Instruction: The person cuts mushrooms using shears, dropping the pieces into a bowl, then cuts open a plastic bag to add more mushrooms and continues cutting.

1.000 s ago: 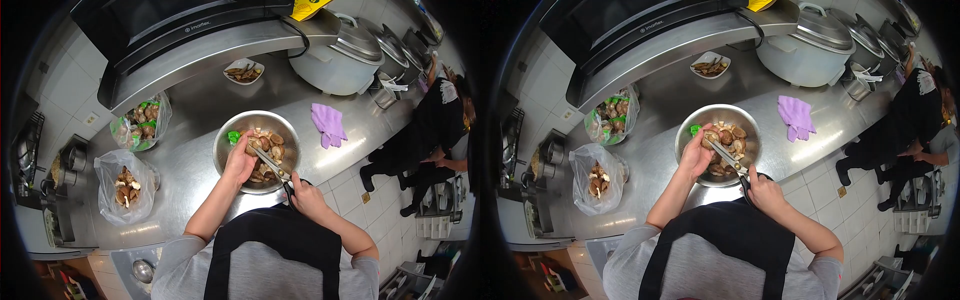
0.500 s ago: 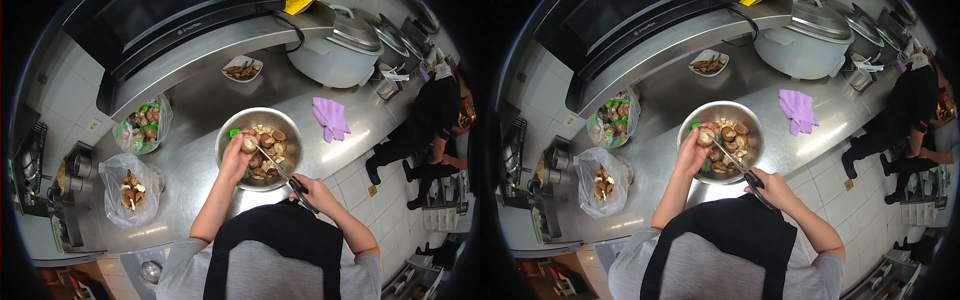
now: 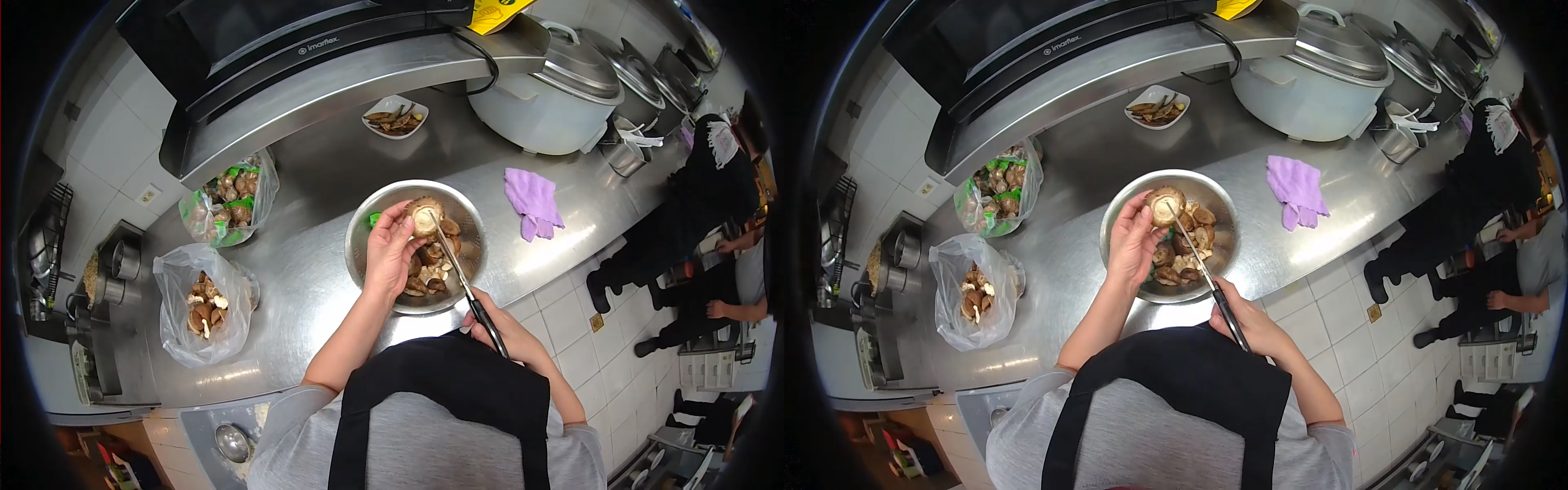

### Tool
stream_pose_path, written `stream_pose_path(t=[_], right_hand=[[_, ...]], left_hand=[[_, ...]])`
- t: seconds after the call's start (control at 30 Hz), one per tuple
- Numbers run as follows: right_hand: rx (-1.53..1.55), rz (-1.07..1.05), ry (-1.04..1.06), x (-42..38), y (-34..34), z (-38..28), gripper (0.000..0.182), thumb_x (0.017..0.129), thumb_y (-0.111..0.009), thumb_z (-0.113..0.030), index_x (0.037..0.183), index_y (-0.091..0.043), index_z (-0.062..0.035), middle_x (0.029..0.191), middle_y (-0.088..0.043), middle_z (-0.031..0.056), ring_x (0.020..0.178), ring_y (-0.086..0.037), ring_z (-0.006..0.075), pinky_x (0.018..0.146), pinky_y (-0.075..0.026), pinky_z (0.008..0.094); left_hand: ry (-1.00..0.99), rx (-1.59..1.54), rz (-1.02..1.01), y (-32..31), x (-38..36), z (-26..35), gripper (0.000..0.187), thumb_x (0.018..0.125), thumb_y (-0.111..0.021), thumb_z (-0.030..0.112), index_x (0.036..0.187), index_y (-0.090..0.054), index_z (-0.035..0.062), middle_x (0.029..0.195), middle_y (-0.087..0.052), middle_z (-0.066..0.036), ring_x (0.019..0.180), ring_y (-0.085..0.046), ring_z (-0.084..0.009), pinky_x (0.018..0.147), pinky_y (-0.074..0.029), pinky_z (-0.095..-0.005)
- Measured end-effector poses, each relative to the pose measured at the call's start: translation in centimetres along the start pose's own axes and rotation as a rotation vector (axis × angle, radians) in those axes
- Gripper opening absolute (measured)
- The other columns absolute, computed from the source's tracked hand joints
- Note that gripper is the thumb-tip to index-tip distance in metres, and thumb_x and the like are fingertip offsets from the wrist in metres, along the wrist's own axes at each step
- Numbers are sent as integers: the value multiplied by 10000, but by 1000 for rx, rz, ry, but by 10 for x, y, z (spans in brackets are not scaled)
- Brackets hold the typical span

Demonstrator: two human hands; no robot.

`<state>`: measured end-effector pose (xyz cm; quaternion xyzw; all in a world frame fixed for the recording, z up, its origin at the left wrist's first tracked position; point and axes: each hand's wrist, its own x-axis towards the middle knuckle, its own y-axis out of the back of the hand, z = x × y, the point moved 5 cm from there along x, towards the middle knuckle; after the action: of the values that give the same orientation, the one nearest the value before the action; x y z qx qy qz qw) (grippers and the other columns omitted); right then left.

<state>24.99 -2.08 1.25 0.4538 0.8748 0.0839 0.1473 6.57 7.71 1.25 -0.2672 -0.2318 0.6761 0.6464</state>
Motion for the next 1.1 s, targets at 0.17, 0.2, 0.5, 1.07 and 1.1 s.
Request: stream_pose_path(t=[0.17, 0.2, 0.5, 1.07, 1.1], right_hand=[[-42, 13, -9, 0, 3, -5, 621, 853, -544, -319, 1318, -236, -46, 806, -527, 102, 757, -554, 232, 705, -429, 334], [-53, 12, -15, 0, 4, -6, 624, 850, -545, -326, 1316, -238, -46, 792, -526, 108, 753, -555, 239, 698, -428, 337], [-160, 63, -43, 2, 8, -3, 600, 841, -549, -366, 1276, -289, -45, 753, -526, 167, 734, -561, 318, 673, -424, 383], [-191, 175, -60, 6, 12, -14, 535, 808, -611, -351, 1172, -410, -14, 658, -519, 152, 641, -561, 301, 612, -423, 364], [-187, 194, -59, 5, 12, -15, 522, 796, -627, -351, 1143, -443, -6, 627, -514, 137, 604, -558, 280, 585, -420, 350]], left_hand=[[70, 42, -61, -7, -6, -6, 245, 856, -576, 135, 1067, -470, 70, 1003, -552, -45, 877, -562, -104, 690, -494, -227], [64, 47, -72, -7, -6, -6, 230, 854, -578, 127, 1047, -467, 70, 989, -551, -45, 877, -563, -107, 688, -500, -230], [67, 101, -57, -6, -11, -4, 165, 844, -577, 81, 972, -474, 60, 944, -553, -52, 829, -581, -111, 670, -534, -232], [56, 199, -58, 2, -7, -6, 182, 891, -512, 229, 968, -474, 68, 964, -580, -71, 897, -594, -170, 749, -533, -329], [92, 24, -51, 2, -3, -8, 291, 894, -463, 336, 1002, -481, 67, 1017, -562, -96, 965, -562, -211, 808, -494, -388]])
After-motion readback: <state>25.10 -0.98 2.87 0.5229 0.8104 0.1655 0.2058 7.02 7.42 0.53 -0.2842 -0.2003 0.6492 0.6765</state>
